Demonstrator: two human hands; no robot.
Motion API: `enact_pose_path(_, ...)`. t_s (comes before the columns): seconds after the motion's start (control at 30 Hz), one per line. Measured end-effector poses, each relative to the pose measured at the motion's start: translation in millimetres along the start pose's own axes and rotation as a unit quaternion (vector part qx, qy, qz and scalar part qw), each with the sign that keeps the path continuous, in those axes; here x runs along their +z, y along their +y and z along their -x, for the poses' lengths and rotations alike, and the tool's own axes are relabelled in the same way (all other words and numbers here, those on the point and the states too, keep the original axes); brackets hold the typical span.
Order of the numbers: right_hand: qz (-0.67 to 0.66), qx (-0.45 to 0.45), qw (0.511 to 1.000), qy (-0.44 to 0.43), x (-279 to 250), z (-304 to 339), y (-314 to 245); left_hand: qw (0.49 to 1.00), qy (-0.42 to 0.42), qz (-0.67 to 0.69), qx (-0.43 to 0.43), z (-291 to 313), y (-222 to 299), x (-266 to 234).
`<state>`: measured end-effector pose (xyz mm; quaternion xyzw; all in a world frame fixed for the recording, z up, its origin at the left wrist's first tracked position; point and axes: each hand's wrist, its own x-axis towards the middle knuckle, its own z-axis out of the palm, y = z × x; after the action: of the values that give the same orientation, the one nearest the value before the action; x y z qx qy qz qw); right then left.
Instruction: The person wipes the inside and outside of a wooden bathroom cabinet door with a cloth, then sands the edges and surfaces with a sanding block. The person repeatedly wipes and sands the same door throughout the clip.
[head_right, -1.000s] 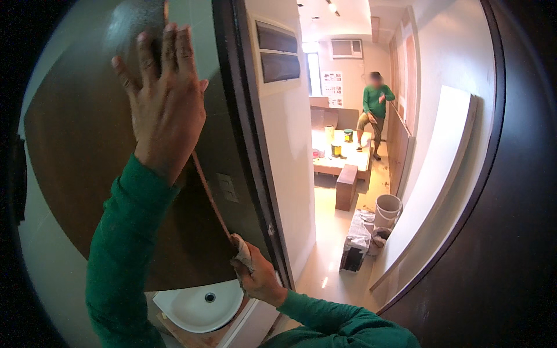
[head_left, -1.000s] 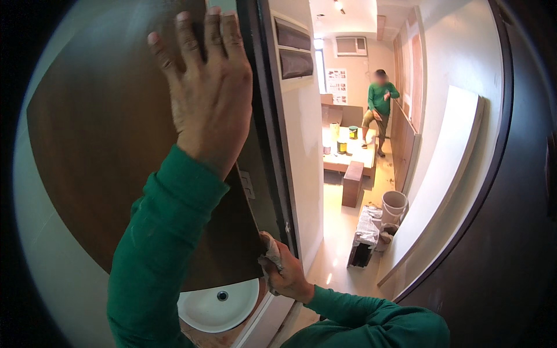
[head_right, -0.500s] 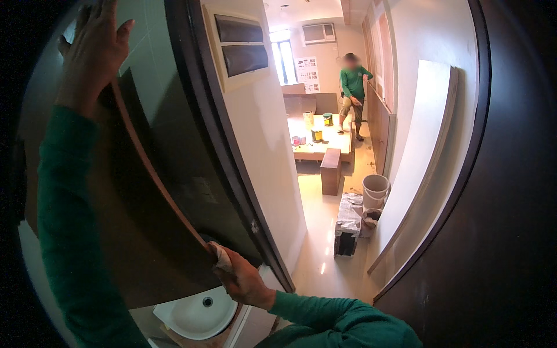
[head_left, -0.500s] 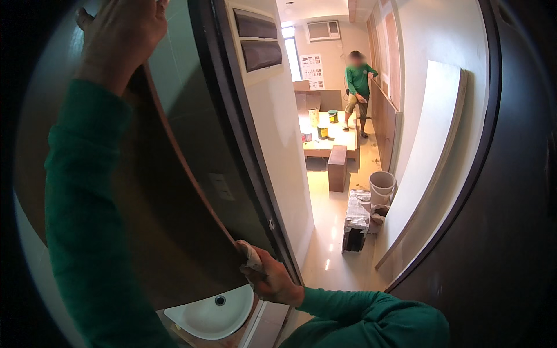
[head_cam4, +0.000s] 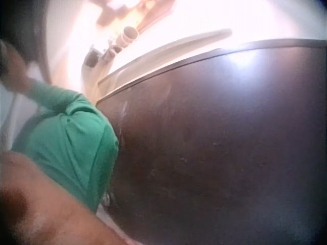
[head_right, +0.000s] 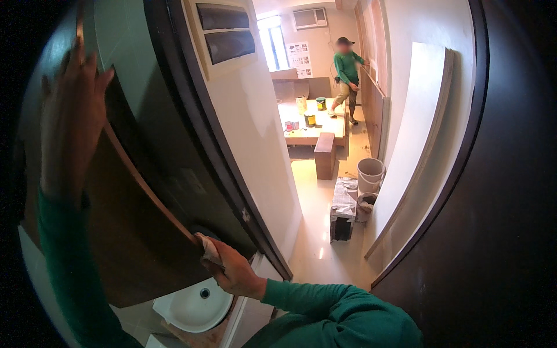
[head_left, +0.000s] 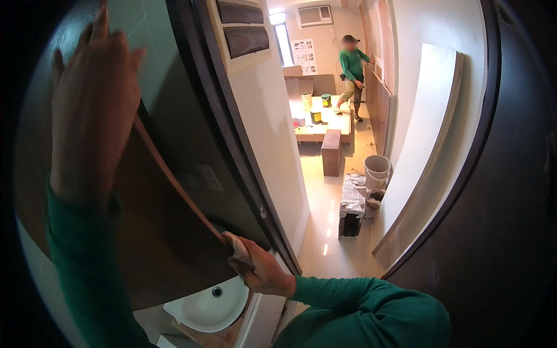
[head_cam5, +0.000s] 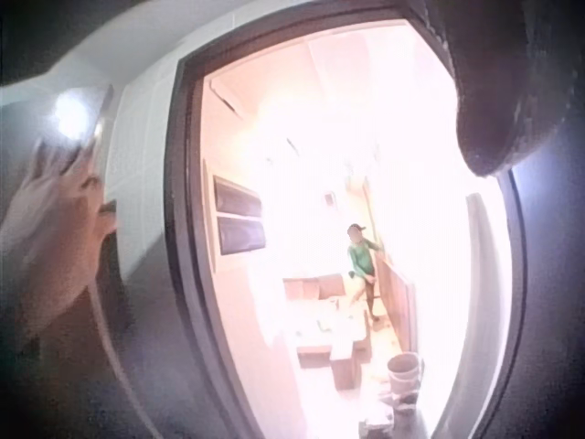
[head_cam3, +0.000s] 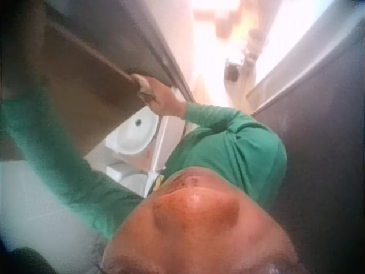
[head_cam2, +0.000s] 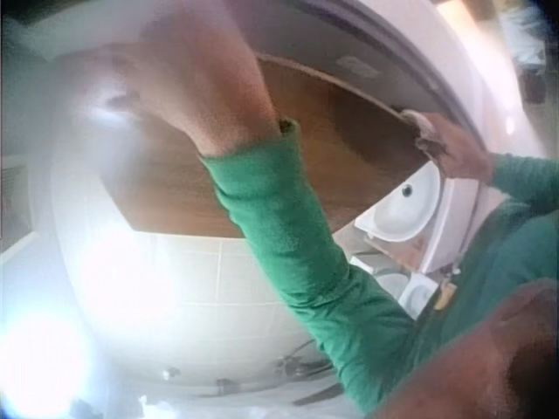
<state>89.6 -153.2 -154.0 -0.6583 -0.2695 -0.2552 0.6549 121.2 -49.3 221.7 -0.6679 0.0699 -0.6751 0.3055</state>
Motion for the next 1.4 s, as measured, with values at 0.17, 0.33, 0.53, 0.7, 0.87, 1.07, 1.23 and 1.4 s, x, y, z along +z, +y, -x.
enact_pose_path(0.17, 0.040, 0.024, 0.999, 0.018, -13.9, 5.2, 9.8, 0.931, -0.103, 0.350, 0.001, 97.5, 23.3, -71.0)
enact_pose_path(0.33, 0.098, -0.046, 0.994, 0.006, -2.0, -3.0, -10.4, 0.765, -0.233, 0.553, -0.236, 224.1, 20.2, -138.1)
enact_pose_path(0.53, 0.098, -0.028, 0.995, 0.019, -18.8, -5.6, -4.1, 0.408, -0.263, 0.637, -0.599, 353.9, 95.5, -121.7)
enact_pose_path(0.7, 0.110, -0.025, 0.994, -0.002, -15.9, -13.7, 1.5, 0.107, -0.194, 0.630, -0.745, 420.1, 120.8, -93.4)
enact_pose_path(0.87, 0.102, 0.025, 0.994, -0.034, -28.6, -27.0, -15.4, 0.074, -0.136, 0.631, -0.760, 387.9, 123.7, -80.5)
enact_pose_path(1.07, 0.090, 0.071, 0.993, 0.021, -54.1, -41.8, -28.4, -0.014, -0.144, 0.638, -0.757, 380.1, 131.7, -62.1)
enact_pose_path(1.23, -0.249, 0.117, 0.955, 0.113, -89.4, -58.6, -38.0, -0.037, -0.122, 0.705, -0.698, 379.6, 146.2, -55.1)
enact_pose_path(1.4, -0.211, 0.086, 0.962, 0.149, -104.7, -56.5, -25.1, -0.027, -0.137, 0.704, -0.696, 379.4, 139.2, -57.4)
